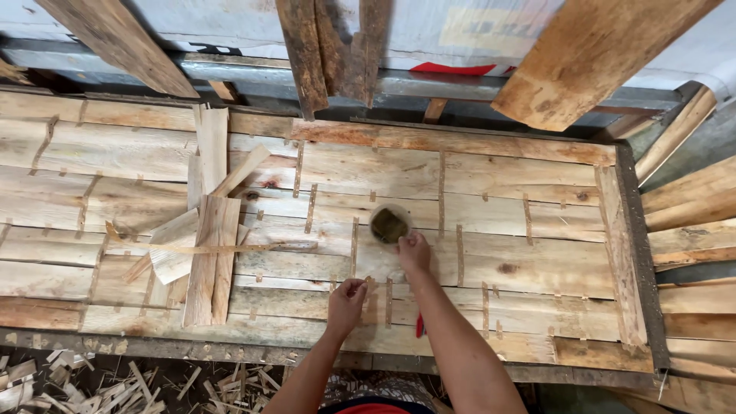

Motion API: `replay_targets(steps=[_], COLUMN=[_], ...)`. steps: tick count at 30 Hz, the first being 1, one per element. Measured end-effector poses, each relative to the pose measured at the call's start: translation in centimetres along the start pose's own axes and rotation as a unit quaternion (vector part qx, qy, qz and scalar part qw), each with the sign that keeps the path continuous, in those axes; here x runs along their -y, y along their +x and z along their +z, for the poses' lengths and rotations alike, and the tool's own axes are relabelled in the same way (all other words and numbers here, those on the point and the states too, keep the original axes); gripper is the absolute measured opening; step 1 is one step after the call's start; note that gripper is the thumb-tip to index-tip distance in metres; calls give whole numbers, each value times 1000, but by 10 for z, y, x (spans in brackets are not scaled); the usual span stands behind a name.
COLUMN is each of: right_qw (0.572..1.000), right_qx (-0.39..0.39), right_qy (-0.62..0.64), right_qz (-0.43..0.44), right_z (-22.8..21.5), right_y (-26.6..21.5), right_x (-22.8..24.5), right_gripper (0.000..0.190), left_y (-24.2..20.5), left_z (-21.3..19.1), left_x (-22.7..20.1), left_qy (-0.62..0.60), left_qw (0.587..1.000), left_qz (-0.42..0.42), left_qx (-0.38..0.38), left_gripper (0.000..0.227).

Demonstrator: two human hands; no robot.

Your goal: Manually assembling and interlocking strips of bamboo or light wood to form a woven or layered panel on a workbench.

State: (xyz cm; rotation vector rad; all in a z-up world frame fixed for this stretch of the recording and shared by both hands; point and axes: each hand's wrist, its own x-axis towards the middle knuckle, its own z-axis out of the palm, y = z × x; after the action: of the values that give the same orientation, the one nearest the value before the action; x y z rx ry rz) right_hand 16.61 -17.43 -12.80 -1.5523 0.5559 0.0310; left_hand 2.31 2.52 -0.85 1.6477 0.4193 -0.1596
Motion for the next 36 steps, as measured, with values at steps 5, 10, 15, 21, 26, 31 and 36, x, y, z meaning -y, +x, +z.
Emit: replay_targets(steps=[5,10,15,21,26,31,36], right_qw=[994,985,962,972,977,976,970], right_qx=[61,122,226,189,173,200,190], right_qy=[-81,-109,-84,-114,-99,-74,-148], right_qz=[44,58,129,76,76,53,21], right_z=[50,48,21,-2,-18,-40,-61], right_y=[-82,-109,-119,-120,-123,-121,-131], right_x=[83,84,87,79,78,61,86], right_gripper=[37,37,28,23,20,19,21], left_y=[9,26,38,35,33,27,20], left_z=[-15,-17,-9,5,20,36,66], left_x=[-16,-1,1,-11,-6,-9,-6], left_qy=[35,8,-30,-4,-30,-31,18], left_qw=[999,1000,1000,999,997,996,997], left_qz=[-22,-17,-3,4,-9,20,-28], left_qx=[-1,-15,-1,52,68,79,71], left_gripper=[25,22,19,19,18,18,23])
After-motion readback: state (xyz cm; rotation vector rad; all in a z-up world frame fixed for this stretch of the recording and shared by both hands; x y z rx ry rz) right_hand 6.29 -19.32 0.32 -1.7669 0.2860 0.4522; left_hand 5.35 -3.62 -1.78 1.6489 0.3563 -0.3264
